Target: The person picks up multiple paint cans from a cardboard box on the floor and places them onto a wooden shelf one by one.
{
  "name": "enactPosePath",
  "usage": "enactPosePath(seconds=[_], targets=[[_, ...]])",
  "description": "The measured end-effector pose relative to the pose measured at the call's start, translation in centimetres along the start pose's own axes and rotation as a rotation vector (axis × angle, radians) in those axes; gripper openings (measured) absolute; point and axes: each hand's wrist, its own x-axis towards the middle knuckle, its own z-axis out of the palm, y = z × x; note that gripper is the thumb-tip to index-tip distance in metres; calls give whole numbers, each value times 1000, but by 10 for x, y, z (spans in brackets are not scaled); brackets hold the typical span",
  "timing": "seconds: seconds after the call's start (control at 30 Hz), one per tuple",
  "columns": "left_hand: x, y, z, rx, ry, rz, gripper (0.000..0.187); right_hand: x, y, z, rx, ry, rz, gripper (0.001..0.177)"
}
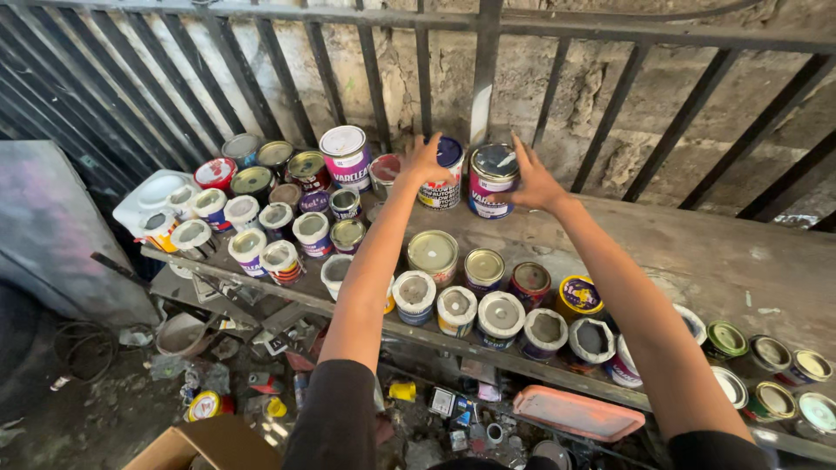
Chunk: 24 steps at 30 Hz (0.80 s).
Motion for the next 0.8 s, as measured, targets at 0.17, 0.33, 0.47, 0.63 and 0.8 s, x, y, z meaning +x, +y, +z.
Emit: enactPosePath(seconds=[0.17,0.33,0.47,0.63,0.8], targets=[[1,4,4,11,22,-23,124,4,7,11,-3,17,56,135],[-9,3,3,65,79,3,115,6,16,16,-22,41,21,130],[-14,7,-3,68,87,-53,112,4,6,15,-27,27,88,128],[-11,1,4,71,137,-25,119,4,11,17,0,18,54,125],[-7,-12,17,10,141,-7,115,5,19,22,41,18,15,125]])
